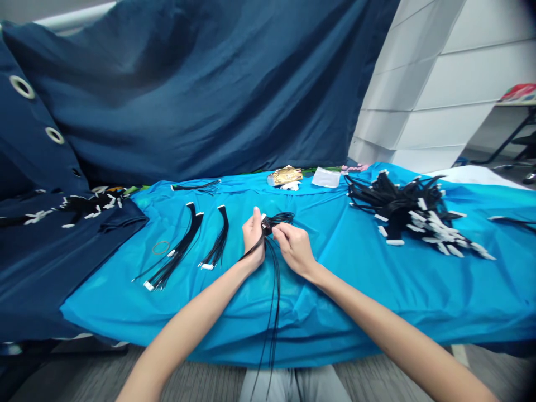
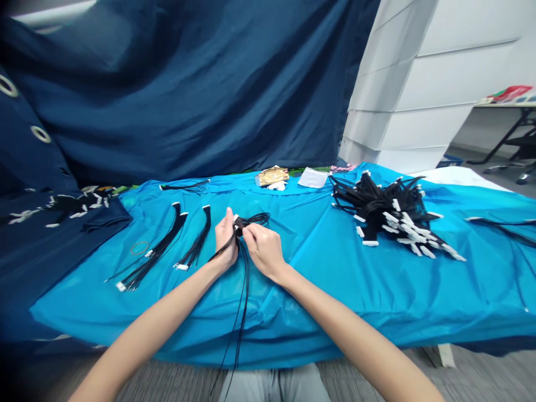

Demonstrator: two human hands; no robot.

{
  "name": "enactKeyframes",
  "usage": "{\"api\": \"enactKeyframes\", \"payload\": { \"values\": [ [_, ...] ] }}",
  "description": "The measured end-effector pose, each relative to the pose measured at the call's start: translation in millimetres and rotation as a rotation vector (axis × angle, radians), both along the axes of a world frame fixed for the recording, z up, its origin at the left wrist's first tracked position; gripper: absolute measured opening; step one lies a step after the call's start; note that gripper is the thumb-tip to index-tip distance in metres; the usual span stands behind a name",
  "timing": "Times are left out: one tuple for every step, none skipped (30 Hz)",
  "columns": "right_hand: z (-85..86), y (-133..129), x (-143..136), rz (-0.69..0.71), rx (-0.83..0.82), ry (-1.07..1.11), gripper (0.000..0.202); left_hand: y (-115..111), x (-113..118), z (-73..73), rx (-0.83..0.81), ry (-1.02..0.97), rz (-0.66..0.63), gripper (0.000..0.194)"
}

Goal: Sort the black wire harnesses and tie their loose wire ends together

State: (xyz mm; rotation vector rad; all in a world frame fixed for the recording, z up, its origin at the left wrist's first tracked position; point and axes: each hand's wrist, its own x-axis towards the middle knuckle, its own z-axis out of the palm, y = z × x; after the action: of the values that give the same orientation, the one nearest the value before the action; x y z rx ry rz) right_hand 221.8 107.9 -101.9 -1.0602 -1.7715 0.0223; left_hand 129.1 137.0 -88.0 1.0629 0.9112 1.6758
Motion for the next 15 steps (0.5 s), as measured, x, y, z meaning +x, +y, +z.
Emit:
{"api": "enactKeyframes", "payload": {
  "values": [
    [0.0,0.0,0.0,0.006,-0.012,0.010,0.035,-0.2,0.2,-0.1,0.001,0.012,0.005,0.051],
    [0.1,-0.1,0.0,0.011,-0.022,0.018,0.034,-0.4,0.3,-0.2,0.005,0.025,0.007,0.051],
    [0.2,-0.3,0.0,0.014,-0.028,0.024,0.034,-0.7,0.5,-0.2,0.009,0.035,0.009,0.051],
    [0.4,-0.4,0.0,0.018,-0.033,0.029,0.034,-1.0,0.6,-0.1,0.012,0.042,0.008,0.051],
    [0.5,-0.5,0.0,0.020,-0.036,0.032,0.033,-1.3,0.6,0.0,0.015,0.046,0.007,0.050],
    [0.5,-0.6,-0.1,0.023,-0.036,0.033,0.033,-1.5,0.6,0.1,0.016,0.048,0.004,0.050],
    [0.6,-0.7,-0.1,0.026,-0.032,0.032,0.033,-1.6,0.6,0.0,0.016,0.047,0.003,0.050],
    [0.5,-0.7,-0.1,0.027,-0.025,0.029,0.032,-1.7,0.5,-0.1,0.013,0.047,0.002,0.050],
    [0.5,-0.7,-0.1,0.026,-0.015,0.023,0.032,-1.7,0.3,-0.3,0.009,0.047,0.000,0.050],
    [0.4,-0.7,0.0,0.023,-0.002,0.016,0.032,-1.6,0.1,-0.7,0.005,0.046,-0.002,0.050],
    [0.3,-0.7,0.1,0.019,0.011,0.008,0.032,-1.6,-0.1,-1.2,0.000,0.044,-0.003,0.050],
    [0.1,-0.7,0.2,0.014,0.022,-0.001,0.032,-1.5,-0.2,-1.7,-0.005,0.041,-0.005,0.049],
    [-0.1,-0.7,0.3,0.008,0.030,-0.010,0.032,-1.6,-0.3,-2.1,-0.006,0.037,-0.007,0.049],
    [-0.2,-0.6,0.4,0.005,0.034,-0.019,0.032,-1.7,-0.2,-2.3,-0.004,0.034,-0.010,0.048],
    [-0.2,-0.4,0.5,0.002,0.037,-0.029,0.032,-1.9,-0.1,-2.3,-0.001,0.029,-0.013,0.048]
  ]
}}
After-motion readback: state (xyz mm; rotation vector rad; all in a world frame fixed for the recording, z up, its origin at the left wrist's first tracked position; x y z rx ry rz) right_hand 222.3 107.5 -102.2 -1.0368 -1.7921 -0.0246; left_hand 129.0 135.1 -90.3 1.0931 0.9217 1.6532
